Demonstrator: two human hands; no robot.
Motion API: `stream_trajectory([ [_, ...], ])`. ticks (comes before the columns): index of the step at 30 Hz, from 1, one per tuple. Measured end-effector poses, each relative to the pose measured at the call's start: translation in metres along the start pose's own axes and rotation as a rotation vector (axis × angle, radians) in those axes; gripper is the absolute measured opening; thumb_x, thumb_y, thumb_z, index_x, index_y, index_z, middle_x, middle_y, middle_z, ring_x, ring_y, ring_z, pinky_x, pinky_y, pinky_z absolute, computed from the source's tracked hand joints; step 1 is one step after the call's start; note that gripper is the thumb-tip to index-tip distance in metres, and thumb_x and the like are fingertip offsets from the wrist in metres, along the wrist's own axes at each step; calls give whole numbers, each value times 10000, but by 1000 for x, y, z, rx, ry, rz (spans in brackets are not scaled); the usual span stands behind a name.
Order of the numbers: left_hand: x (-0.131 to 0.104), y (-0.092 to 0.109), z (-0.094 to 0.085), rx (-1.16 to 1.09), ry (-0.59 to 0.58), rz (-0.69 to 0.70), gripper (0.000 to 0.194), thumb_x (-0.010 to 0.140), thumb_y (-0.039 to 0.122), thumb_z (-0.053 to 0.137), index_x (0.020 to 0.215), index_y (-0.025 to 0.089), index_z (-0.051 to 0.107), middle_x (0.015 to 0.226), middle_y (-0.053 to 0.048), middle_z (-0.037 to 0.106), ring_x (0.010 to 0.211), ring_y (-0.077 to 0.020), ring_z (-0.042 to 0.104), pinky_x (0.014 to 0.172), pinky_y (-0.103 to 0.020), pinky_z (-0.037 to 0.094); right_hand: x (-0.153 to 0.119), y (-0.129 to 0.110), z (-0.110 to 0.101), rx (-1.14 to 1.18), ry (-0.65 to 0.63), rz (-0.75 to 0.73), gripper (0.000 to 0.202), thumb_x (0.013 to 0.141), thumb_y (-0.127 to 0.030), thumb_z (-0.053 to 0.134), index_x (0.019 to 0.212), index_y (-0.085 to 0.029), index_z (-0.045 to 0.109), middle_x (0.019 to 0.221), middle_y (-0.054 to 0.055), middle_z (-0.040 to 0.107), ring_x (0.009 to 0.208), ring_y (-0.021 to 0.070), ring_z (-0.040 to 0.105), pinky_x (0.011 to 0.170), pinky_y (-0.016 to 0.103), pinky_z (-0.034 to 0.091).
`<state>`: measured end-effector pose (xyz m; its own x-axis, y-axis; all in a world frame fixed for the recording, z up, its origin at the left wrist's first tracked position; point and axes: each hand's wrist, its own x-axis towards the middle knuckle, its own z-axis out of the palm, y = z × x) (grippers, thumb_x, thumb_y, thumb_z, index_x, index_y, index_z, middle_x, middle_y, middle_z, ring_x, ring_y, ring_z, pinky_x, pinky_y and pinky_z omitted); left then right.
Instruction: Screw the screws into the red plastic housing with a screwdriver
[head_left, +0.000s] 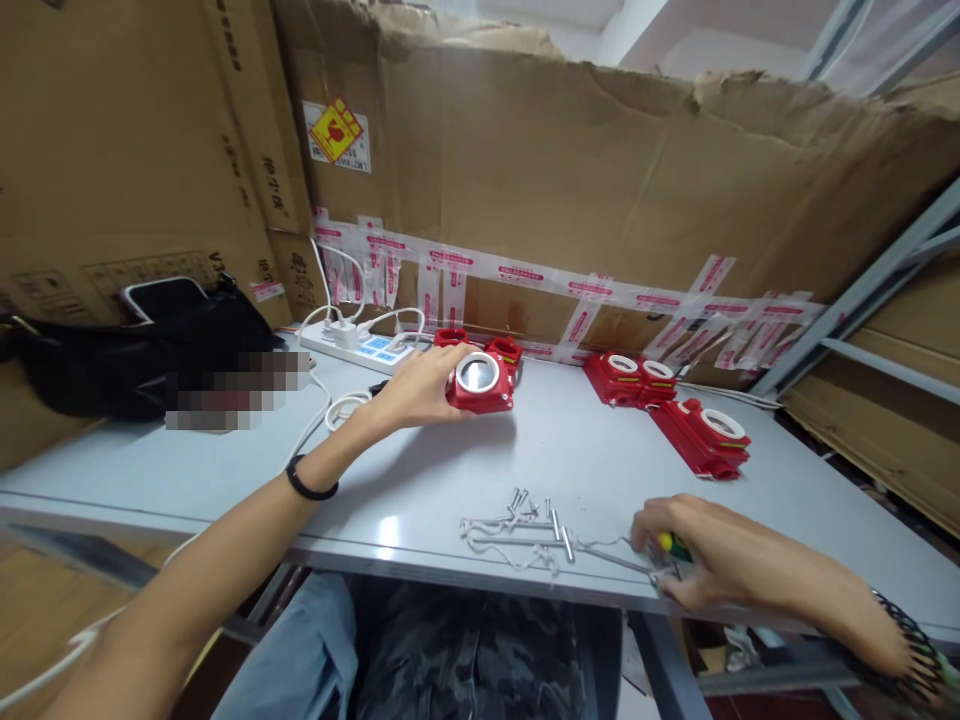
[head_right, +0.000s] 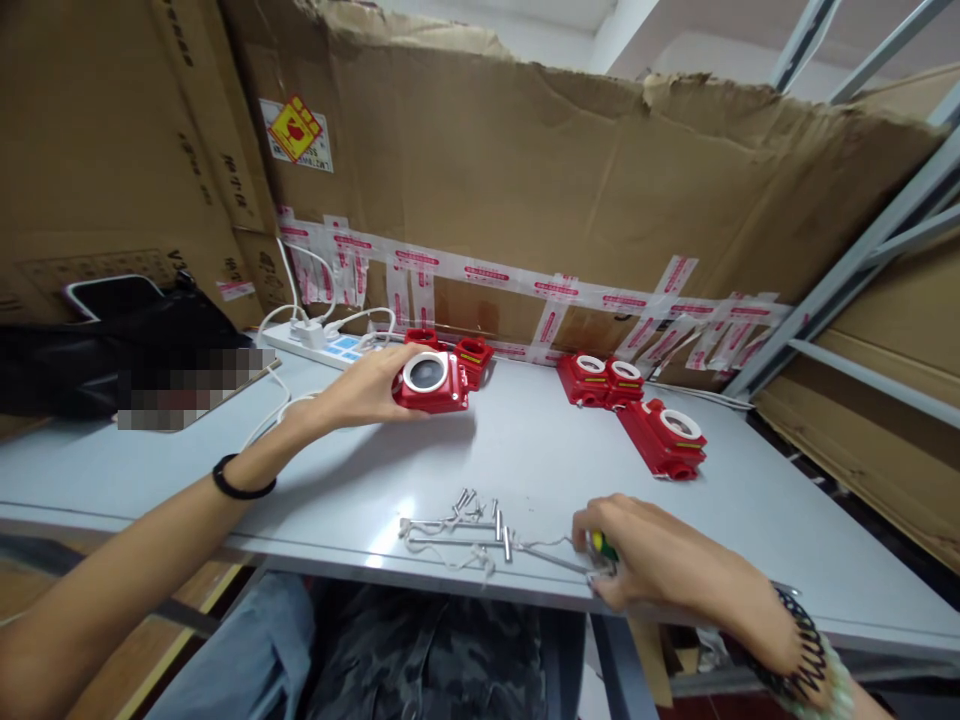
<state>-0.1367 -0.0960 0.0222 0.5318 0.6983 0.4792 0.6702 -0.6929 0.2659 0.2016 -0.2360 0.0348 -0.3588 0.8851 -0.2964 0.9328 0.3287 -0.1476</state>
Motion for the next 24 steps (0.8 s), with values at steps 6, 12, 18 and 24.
stream_trajectory([
  [6, -1, 3, 14, -202, -157, 65, 696, 628, 449, 746, 1226, 237, 459, 1199, -67, 598, 1053, -274, 583, 854, -366, 448, 34, -29, -45, 98, 598, -145, 229, 833, -374, 540, 908, -200, 668, 665, 15, 639, 577, 129, 551, 593, 266, 423],
  [12, -3, 5, 27, -232, -280, 58, 745, 611, 521, 749, 1241, 244, 461, 1167, -71, 627, 1007, -284, 609, 819, -353, 449, 83, -65, -68, 559, 1134, -302, 179, 825, -357, 571, 793, -196, 643, 629, 8, 609, 548, 127, 544, 497, 261, 436],
  [18, -3, 6, 35, -172, -300, 48, 800, 621, 576, 729, 1272, 225, 426, 1207, -98, 610, 1033, -296, 603, 820, -347, 449, 96, -74, -69, 622, 1199, -339, 156, 824, -312, 561, 765, -181, 623, 702, 0, 632, 523, 87, 517, 482, 229, 399],
  [24, -3, 6, 37, -154, -310, 26, 814, 620, 593, 721, 1282, 233, 414, 1211, -101, 611, 1031, -301, 606, 812, -344, 449, 57, -76, -52, 43, 426, -365, 83, 759, -174, 578, 724, -175, 653, 591, -12, 619, 528, 87, 513, 556, 231, 370],
])
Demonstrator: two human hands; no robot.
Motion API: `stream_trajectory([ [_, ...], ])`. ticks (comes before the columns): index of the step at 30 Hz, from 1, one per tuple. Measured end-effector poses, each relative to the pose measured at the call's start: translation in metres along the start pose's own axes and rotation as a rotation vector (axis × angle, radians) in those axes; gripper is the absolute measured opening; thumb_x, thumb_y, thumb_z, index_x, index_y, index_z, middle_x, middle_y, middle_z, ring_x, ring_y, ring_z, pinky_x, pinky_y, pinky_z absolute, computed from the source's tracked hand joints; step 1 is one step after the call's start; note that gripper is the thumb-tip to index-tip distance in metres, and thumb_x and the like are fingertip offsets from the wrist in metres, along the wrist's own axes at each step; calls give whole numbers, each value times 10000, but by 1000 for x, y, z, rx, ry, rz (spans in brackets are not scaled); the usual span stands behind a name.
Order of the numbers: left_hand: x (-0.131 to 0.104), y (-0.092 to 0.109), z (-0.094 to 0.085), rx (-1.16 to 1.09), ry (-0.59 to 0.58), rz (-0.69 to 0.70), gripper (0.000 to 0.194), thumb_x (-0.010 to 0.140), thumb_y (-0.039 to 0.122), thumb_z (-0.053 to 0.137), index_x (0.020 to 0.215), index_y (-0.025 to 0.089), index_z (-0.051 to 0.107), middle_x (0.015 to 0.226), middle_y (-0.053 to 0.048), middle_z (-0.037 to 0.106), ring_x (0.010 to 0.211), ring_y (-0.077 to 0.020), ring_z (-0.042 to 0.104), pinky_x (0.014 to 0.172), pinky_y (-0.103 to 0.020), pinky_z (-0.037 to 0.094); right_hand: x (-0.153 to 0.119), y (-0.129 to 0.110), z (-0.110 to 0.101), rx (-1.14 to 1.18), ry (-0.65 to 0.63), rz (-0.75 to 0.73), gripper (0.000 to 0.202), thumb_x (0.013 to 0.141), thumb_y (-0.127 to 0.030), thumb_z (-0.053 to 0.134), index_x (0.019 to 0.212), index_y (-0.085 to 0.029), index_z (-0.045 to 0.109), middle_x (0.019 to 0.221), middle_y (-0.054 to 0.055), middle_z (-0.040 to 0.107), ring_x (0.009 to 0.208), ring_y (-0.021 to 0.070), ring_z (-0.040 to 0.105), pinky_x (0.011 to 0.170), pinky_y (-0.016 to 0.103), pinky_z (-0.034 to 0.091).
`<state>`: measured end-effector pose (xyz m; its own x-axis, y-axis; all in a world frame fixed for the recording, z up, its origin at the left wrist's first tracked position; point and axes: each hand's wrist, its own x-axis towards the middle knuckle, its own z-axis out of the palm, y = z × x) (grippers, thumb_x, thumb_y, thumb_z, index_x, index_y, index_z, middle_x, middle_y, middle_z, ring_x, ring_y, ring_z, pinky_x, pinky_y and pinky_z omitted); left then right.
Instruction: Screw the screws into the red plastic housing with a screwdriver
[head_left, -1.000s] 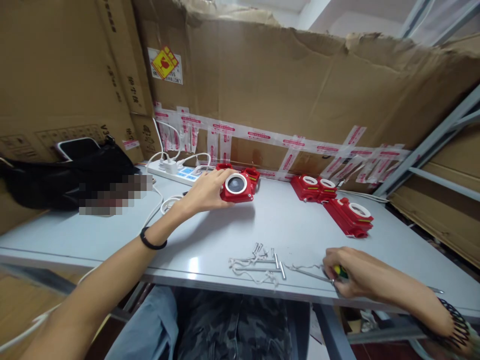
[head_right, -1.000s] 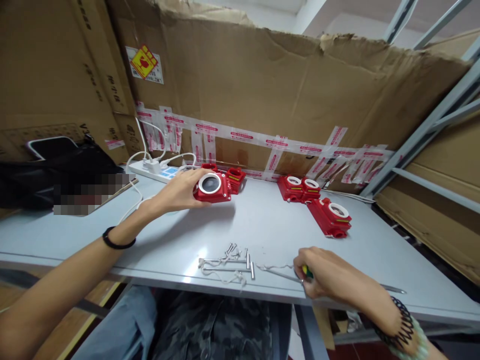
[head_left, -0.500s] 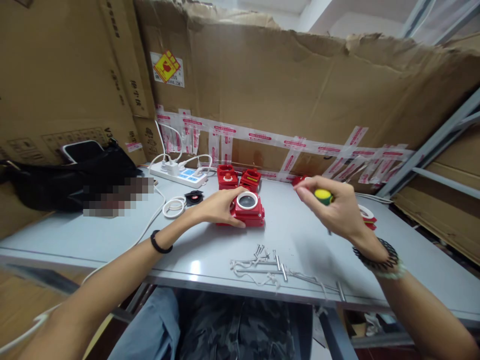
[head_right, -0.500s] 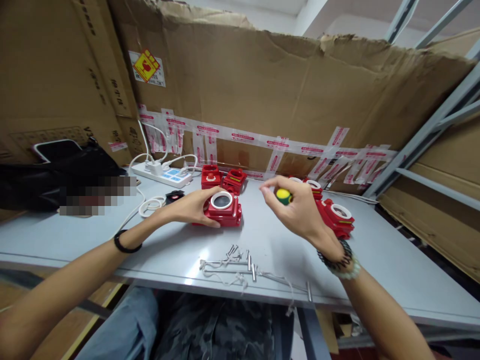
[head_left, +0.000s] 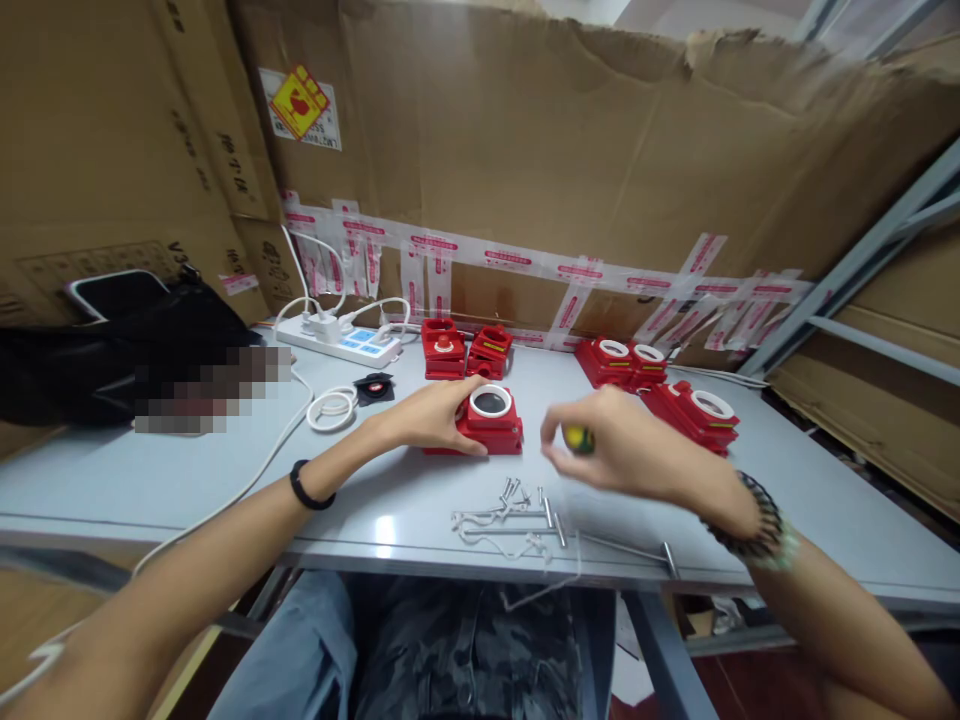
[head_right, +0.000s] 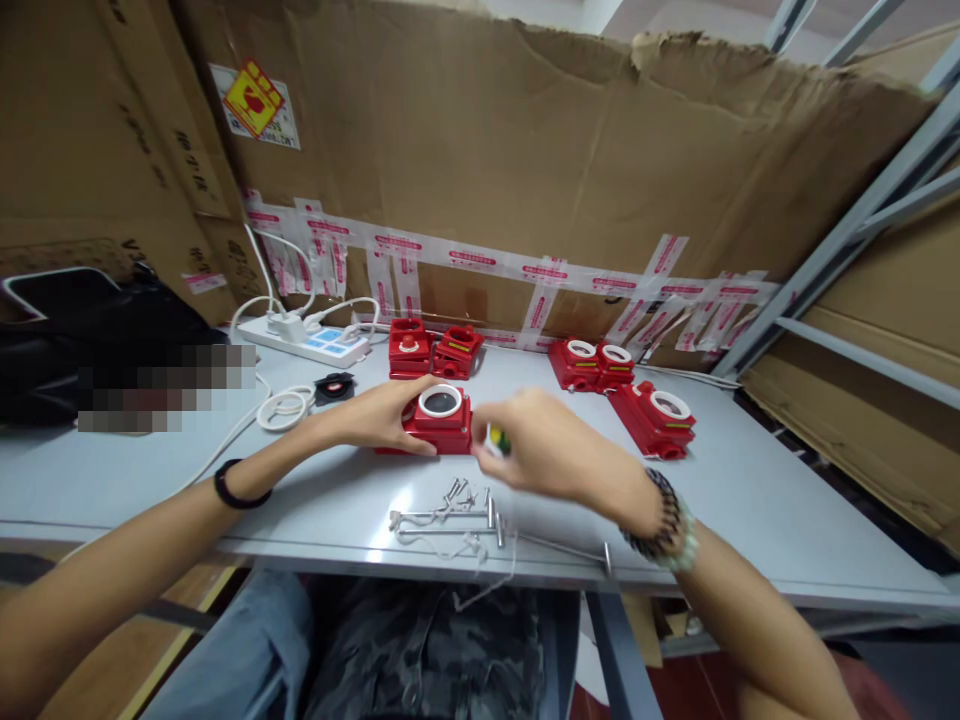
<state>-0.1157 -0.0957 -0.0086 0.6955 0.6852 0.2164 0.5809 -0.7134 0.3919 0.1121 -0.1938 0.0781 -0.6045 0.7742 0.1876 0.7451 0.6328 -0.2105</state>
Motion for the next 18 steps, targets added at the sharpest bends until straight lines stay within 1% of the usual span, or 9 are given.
stream_trajectory([
  [2, 0, 0, 0, 16, -7, -20, 827, 613, 609, 715, 1281, 222, 416, 1213, -111, 610, 1036, -312, 604, 812, -346, 445, -27, -12, 10, -81, -274, -25, 115, 783, -181, 554, 695, -171, 627, 604, 12, 635, 526, 95, 517, 534, 239, 338],
  [5, 0, 1, -1, 24, -19, -28, 815, 622, 612, 702, 1272, 211, 418, 1209, -117, 612, 1033, -314, 607, 806, -342, 442, -73, -29, 40, -66, -468, -57, 118, 805, -176, 517, 770, -200, 628, 639, 7, 669, 542, 116, 566, 501, 250, 306],
  [7, -1, 2, -2, 24, -20, -28, 807, 626, 608, 700, 1271, 214, 418, 1205, -115, 614, 1027, -311, 609, 801, -338, 442, -101, -33, 68, -153, -469, -66, 169, 763, -149, 540, 877, -207, 650, 641, 16, 668, 548, 149, 590, 479, 276, 281],
  [9, -1, 2, -2, 24, -14, -25, 810, 627, 608, 698, 1279, 221, 413, 1212, -112, 611, 1032, -309, 607, 800, -335, 440, -121, -29, 99, -274, -390, -95, 462, 707, -108, 557, 1164, -163, 596, 652, 28, 677, 533, 166, 593, 463, 294, 274],
  [11, -2, 1, -2, 22, -12, -18, 812, 631, 612, 694, 1286, 226, 409, 1217, -112, 608, 1038, -309, 605, 802, -333, 439, -132, -19, 129, -362, -300, -95, 607, 691, -67, 541, 1295, -98, 492, 707, 49, 692, 553, 164, 599, 462, 307, 282],
  [13, -2, -1, -1, 22, -16, -15, 815, 632, 622, 690, 1288, 230, 405, 1219, -109, 606, 1039, -307, 606, 801, -330, 440, -134, -7, 154, -459, -256, -51, 553, 677, -28, 526, 1227, -89, 525, 676, 44, 683, 528, 171, 582, 448, 322, 264],
  [15, -2, -1, 0, 23, -21, -18, 821, 630, 631, 689, 1287, 229, 403, 1228, -111, 602, 1041, -308, 606, 800, -329, 441, -132, 0, 166, -502, -266, -16, 381, 672, 3, 514, 1016, -137, 600, 576, 22, 632, 470, 165, 543, 430, 324, 238],
  [17, -2, -1, -1, 22, -22, -23, 824, 630, 631, 690, 1287, 224, 404, 1237, -115, 596, 1045, -310, 604, 798, -331, 443, -128, -1, 162, -490, -308, -40, 246, 621, 12, 535, 770, -176, 590, 592, 28, 633, 507, 180, 575, 444, 328, 258],
  [18, -2, -1, -1, 19, -23, -24, 823, 631, 627, 692, 1288, 222, 405, 1239, -117, 594, 1047, -312, 602, 797, -332, 443, -126, -4, 154, -447, -310, -79, 247, 623, 2, 545, 779, -183, 592, 659, 27, 656, 567, 187, 604, 478, 321, 296],
])
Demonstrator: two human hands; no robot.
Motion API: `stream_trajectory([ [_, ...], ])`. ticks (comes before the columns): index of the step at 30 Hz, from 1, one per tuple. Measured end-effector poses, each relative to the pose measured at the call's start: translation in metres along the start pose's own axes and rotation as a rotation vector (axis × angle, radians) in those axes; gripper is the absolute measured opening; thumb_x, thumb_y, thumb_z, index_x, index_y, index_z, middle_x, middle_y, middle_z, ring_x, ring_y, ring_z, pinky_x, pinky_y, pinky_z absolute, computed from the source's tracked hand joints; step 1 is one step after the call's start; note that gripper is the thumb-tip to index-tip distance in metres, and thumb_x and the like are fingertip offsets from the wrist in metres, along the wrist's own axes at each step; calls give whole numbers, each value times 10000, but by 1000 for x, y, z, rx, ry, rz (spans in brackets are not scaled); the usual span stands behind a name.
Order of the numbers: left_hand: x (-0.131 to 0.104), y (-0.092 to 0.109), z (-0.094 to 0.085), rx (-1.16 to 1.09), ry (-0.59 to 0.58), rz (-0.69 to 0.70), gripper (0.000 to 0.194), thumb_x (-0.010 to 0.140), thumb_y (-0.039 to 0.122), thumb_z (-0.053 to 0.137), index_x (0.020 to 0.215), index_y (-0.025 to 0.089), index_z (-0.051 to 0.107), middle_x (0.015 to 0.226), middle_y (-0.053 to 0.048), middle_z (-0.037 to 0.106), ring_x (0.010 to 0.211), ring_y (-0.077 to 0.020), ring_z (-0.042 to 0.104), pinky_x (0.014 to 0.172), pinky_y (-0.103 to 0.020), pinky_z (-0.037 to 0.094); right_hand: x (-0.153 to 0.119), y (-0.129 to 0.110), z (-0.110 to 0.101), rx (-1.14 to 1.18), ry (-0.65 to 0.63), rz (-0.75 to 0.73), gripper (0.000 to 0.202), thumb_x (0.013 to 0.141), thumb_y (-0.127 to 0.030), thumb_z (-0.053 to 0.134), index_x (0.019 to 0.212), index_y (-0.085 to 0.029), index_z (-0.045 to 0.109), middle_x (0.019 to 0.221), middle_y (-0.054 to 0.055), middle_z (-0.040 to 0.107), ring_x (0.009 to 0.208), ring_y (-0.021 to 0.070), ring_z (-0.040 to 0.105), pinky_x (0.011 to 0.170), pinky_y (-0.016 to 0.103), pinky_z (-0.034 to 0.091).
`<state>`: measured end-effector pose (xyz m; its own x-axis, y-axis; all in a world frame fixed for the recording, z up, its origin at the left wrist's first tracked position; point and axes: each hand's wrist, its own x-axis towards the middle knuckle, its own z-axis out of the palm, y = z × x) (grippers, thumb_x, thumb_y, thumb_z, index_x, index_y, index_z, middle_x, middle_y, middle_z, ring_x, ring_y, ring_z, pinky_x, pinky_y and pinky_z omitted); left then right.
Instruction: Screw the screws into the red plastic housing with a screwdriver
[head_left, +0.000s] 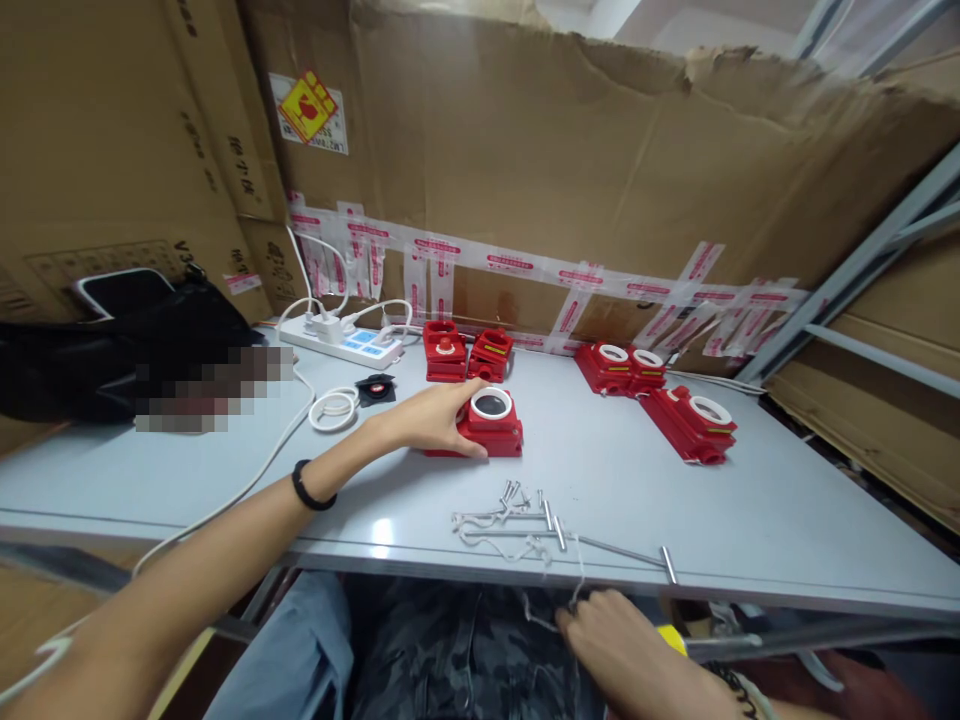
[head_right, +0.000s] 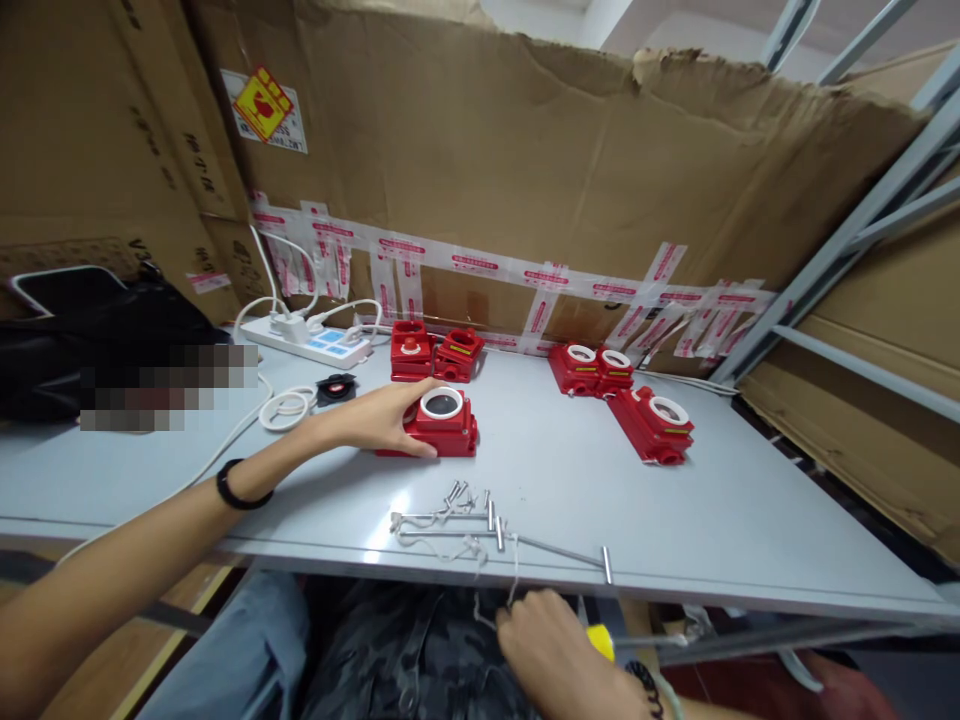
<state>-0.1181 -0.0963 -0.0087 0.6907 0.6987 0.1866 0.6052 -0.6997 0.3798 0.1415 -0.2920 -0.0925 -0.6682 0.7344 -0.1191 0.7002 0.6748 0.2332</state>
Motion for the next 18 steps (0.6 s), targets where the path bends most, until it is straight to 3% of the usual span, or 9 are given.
stream_trajectory([
  [2, 0, 1, -1, -5, 0, 4, 816, 634, 614, 696, 1289, 223, 408, 1238, -117, 594, 1048, -313, 600, 797, -332, 443, -3, 1, -27, 140, -20, -53, 276, 642, -26, 567, 849, -206, 597, 742, 4, 672, 632, 175, 625, 532, 292, 341],
  [5, -1, 1, -2, -1, -3, 3, 814, 639, 607, 698, 1295, 227, 402, 1223, -113, 601, 1041, -310, 601, 799, -328, 439, -6, 10, -72, 295, -88, -4, 127, 719, -109, 560, 774, -223, 562, 698, -10, 658, 600, 163, 608, 533, 275, 332],
  [8, -1, 1, -2, 2, -11, -5, 827, 634, 611, 698, 1301, 226, 396, 1215, -114, 605, 1034, -311, 603, 794, -330, 439, -1, 31, -105, 429, -2, 166, 119, 828, -158, 454, 756, -211, 533, 673, -5, 633, 567, 123, 564, 546, 251, 343],
  [13, -1, 3, -3, -7, -9, -8, 819, 629, 604, 701, 1292, 221, 411, 1231, -115, 600, 1041, -311, 600, 788, -332, 438, 8, 81, -126, 466, 173, 391, 151, 835, -302, 493, 765, -206, 587, 611, -5, 591, 533, 112, 481, 560, 243, 366],
  [18, -1, 5, -4, 2, -13, -13, 807, 635, 611, 690, 1288, 229, 410, 1214, -108, 610, 1024, -306, 607, 771, -325, 438, 7, 116, -129, 512, 223, 458, 168, 795, -320, 525, 698, -196, 584, 601, -11, 568, 542, 112, 460, 525, 234, 360],
])
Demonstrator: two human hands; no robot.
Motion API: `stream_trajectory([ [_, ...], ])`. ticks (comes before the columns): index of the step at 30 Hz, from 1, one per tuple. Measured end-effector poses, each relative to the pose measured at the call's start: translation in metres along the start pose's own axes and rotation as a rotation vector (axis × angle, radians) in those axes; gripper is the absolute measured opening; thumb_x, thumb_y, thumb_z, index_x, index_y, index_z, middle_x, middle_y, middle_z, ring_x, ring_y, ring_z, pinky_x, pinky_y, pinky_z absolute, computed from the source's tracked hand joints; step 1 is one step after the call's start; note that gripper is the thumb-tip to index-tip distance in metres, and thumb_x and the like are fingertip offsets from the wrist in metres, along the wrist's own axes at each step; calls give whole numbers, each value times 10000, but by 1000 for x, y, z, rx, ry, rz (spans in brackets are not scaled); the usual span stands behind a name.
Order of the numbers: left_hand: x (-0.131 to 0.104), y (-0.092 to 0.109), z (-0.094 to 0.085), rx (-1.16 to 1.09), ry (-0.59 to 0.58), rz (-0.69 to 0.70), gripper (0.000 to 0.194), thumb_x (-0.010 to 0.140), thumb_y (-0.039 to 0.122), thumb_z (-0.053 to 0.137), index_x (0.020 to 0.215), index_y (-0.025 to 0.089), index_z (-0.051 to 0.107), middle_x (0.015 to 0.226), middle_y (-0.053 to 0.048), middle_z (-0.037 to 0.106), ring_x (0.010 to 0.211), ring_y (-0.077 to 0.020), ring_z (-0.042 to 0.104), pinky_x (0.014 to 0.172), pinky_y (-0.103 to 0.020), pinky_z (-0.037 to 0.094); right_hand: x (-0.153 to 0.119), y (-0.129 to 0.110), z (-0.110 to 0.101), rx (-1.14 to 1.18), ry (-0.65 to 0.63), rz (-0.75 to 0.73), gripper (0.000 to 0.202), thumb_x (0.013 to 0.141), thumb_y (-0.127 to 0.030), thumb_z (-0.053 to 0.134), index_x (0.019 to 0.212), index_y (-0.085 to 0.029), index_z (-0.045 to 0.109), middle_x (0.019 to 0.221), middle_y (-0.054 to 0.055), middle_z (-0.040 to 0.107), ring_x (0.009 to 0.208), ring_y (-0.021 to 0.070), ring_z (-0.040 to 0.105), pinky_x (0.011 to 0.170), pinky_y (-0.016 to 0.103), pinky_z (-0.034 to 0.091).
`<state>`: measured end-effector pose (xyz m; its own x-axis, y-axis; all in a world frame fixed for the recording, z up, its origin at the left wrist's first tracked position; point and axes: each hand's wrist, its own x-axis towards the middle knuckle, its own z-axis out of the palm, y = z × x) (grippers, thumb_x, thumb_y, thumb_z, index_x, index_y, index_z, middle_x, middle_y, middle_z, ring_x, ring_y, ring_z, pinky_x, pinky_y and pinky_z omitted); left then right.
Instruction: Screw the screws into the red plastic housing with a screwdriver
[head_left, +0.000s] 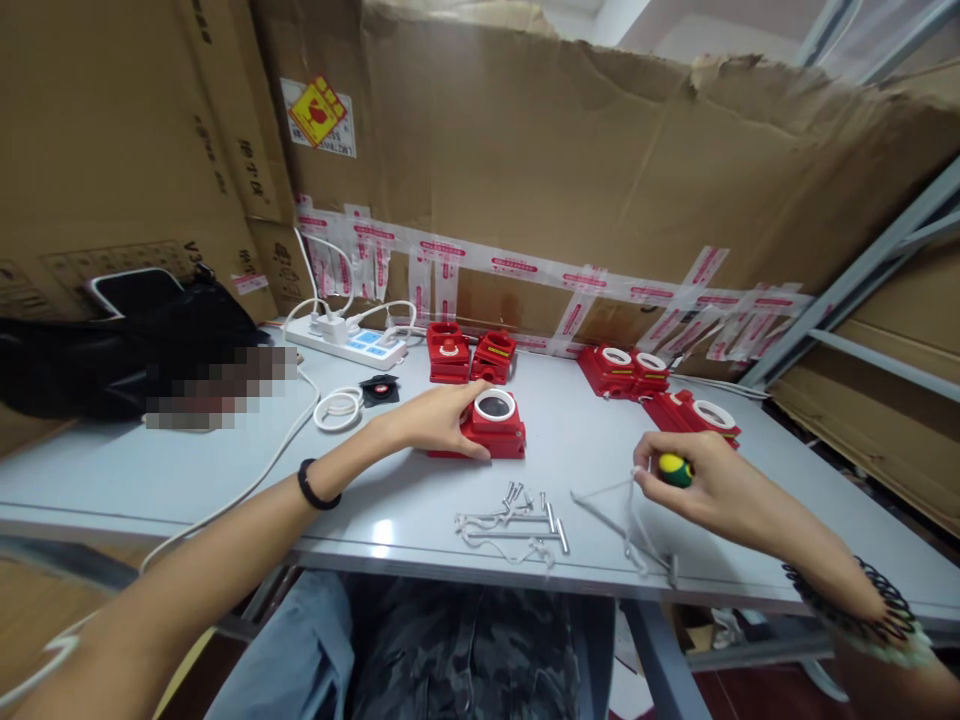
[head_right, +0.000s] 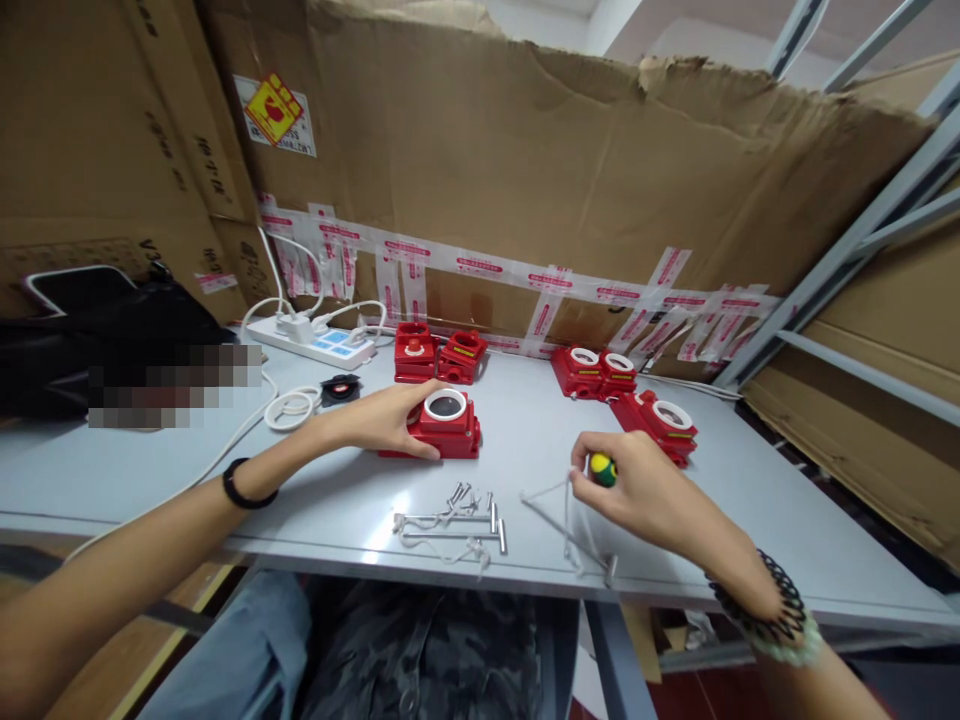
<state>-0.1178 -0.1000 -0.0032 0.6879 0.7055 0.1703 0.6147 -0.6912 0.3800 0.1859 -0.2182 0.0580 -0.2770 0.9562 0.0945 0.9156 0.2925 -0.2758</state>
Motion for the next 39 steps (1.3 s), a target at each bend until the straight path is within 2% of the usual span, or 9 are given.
stream_trajectory([
  [5, 0, -1, 0, 3, -12, -4, 823, 636, 617, 689, 1297, 222, 400, 1208, -113, 611, 1013, -310, 609, 765, -328, 438, 4, 11, 1, 22, -29, 44, 151, 789, -297, 519, 705, -192, 588, 645, -7, 597, 582, 123, 492, 560, 247, 379],
  [9, 1, -2, 1, -3, -7, 4, 827, 636, 619, 686, 1301, 219, 400, 1221, -114, 605, 1020, -308, 608, 772, -326, 438, 6, 4, 7, 59, -136, -22, 152, 807, -266, 497, 707, -195, 587, 700, -9, 627, 654, 124, 534, 640, 245, 397],
  [11, 1, -2, 1, -4, -1, 7, 829, 637, 623, 684, 1302, 219, 398, 1232, -115, 598, 1032, -307, 602, 786, -326, 436, 7, -1, 8, 55, -131, -24, 175, 822, -285, 483, 711, -195, 583, 695, -7, 624, 644, 122, 524, 629, 242, 390],
  [15, 1, -1, 1, -7, -13, -2, 838, 639, 639, 677, 1304, 214, 395, 1229, -114, 594, 1051, -304, 592, 809, -317, 431, 8, -2, 8, -139, -75, 75, 237, 827, -317, 454, 648, -193, 548, 637, 19, 607, 593, 137, 510, 571, 259, 336],
  [18, 1, -1, 0, -13, -19, -2, 848, 640, 640, 677, 1312, 211, 386, 1228, -117, 592, 1057, -305, 588, 814, -312, 428, 8, 4, 14, -332, -179, 161, 295, 823, -375, 451, 623, -189, 562, 643, 67, 627, 609, 179, 551, 553, 282, 292],
  [22, 1, -1, 0, 0, -29, -5, 836, 646, 627, 682, 1311, 216, 386, 1212, -116, 602, 1023, -306, 601, 787, -311, 431, 9, 12, 27, -367, -243, 214, 342, 799, -469, 490, 758, -168, 647, 781, 137, 681, 722, 254, 616, 585, 302, 313],
  [30, 1, -1, 1, -1, -28, -11, 845, 641, 614, 694, 1312, 203, 388, 1214, -119, 600, 1028, -309, 595, 795, -321, 430, 13, 4, 46, -252, -236, 73, 170, 741, -238, 487, 714, -193, 649, 753, 90, 693, 732, 216, 615, 620, 279, 336],
  [34, 1, -2, 1, -4, -29, -8, 851, 642, 619, 690, 1317, 199, 388, 1227, -125, 593, 1035, -313, 593, 797, -327, 429, 11, -11, 44, -281, -201, 63, 131, 688, -195, 501, 684, -187, 632, 698, 77, 679, 660, 191, 587, 582, 268, 304],
  [39, 1, -4, 2, -8, -16, 0, 861, 632, 628, 693, 1314, 199, 392, 1252, -127, 578, 1057, -312, 585, 806, -327, 431, 7, -19, 37, -283, -153, 21, 140, 709, -161, 465, 676, -185, 599, 642, 49, 646, 585, 152, 535, 569, 258, 289],
])
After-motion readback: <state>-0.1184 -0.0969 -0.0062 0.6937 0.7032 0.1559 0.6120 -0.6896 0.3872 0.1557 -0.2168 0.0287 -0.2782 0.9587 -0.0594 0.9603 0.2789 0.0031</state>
